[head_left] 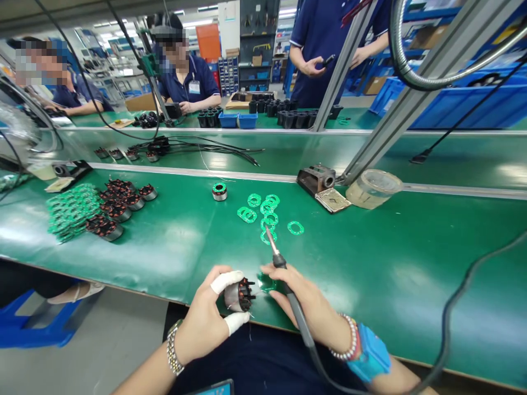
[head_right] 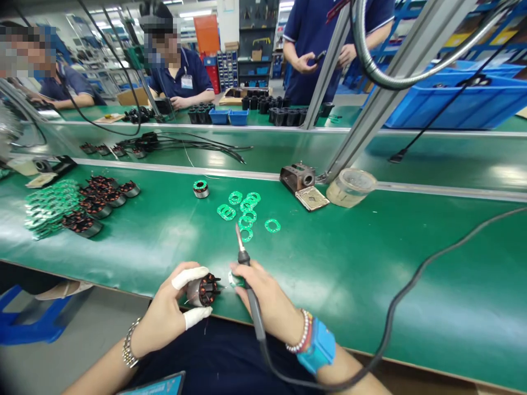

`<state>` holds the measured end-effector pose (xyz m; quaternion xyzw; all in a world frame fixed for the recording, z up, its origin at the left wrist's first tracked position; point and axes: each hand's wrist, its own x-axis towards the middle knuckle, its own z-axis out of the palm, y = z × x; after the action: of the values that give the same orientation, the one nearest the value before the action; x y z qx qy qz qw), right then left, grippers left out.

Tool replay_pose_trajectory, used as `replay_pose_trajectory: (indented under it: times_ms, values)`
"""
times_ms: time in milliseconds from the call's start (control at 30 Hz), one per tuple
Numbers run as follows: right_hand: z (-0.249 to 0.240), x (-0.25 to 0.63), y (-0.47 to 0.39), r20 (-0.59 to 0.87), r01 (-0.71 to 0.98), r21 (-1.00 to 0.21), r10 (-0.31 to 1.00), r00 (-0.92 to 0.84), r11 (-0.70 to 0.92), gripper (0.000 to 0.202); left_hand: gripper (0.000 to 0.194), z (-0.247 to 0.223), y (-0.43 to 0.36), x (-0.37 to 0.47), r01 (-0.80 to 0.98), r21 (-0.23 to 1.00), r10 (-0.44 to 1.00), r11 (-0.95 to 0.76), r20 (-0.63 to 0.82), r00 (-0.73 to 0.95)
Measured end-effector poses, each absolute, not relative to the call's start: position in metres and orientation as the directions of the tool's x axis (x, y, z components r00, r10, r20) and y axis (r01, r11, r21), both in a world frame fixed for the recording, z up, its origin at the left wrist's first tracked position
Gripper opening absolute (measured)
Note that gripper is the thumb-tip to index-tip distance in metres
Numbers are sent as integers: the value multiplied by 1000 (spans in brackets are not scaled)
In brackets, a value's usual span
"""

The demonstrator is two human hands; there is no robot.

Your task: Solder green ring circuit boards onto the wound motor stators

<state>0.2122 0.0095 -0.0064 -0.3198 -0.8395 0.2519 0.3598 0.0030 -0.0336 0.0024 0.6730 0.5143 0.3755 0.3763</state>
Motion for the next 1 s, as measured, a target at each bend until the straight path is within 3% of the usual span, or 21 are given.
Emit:
replay_pose_trajectory:
  times_ms: [100,200,333,467,600,767,900,1000]
  values:
    - [-4,220,20,318,321,-650,630,-709,689,28,48,-1,-35,-6,444,881,982,-165,106,154]
    - [-7,215,13,242,427,-623,680,-692,655,26,47,-5,-37,-10,454,878,985,-150,92,146]
    - [-14,202,-4,281,596,-549,801,-528,586,27,48,-7,-38,-10,454,876,983,-162,102,153]
    - [-14,198,-4,316,574,-528,772,-552,627,31,49,-8,-35,-11,458,869,975,-190,114,189]
    - [-11,196,-3,333,617,-505,796,-506,603,22,50,-10,-33,-11,443,870,967,-214,125,222]
    - [-7,192,-6,422,517,-604,794,-437,606,19,47,-6,-32,-8,448,853,954,-267,169,246]
    - [-6,188,-5,384,428,-713,820,-425,556,19,42,-2,-33,-5,476,832,948,-286,174,266]
    - [-7,183,-6,397,415,-725,826,-400,550,19,43,-1,-34,-1,471,826,945,-310,215,245]
